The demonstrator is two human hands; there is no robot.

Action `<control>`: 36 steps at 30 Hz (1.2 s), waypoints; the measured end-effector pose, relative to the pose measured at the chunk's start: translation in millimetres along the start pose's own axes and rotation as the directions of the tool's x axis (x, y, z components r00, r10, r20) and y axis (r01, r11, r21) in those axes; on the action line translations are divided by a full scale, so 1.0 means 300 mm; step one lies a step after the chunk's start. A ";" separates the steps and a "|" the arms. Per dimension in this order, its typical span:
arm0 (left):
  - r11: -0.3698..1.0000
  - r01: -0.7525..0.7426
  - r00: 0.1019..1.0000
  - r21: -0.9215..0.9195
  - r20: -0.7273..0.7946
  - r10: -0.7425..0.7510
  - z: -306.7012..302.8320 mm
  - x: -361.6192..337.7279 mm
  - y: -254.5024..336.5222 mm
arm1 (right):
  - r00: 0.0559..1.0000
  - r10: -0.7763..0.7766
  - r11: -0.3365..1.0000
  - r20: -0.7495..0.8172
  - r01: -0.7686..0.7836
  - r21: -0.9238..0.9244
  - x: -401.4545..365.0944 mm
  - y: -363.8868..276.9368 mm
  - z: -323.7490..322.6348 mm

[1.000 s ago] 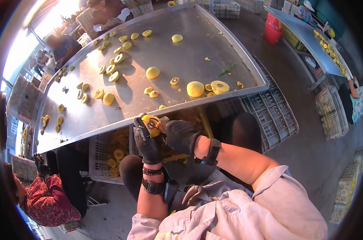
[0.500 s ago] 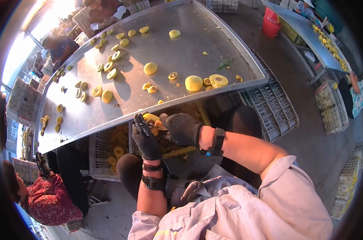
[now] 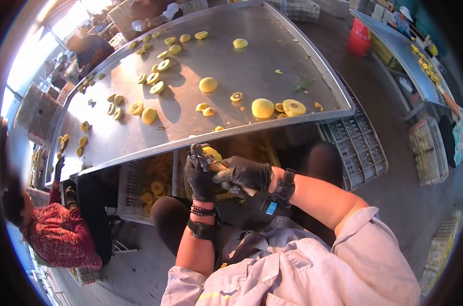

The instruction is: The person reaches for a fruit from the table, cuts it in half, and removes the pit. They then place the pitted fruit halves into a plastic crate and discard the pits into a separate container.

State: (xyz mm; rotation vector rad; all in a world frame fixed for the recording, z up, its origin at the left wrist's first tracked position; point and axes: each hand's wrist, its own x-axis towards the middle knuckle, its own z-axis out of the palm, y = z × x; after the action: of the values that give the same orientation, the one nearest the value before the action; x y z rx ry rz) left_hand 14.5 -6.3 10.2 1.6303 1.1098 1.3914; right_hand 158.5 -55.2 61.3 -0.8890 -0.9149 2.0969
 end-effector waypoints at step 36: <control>0.933 0.319 0.830 -0.167 -0.426 -0.360 -0.235 0.059 -0.168 | 0.996 0.070 0.995 0.052 -0.066 -0.073 0.123 -0.002 0.151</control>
State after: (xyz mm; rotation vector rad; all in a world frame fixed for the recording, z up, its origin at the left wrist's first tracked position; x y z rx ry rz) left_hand -62.1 28.1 -17.3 0.9945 1.4950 1.5856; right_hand 103.1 -41.2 73.7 -0.9151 -1.0067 2.1676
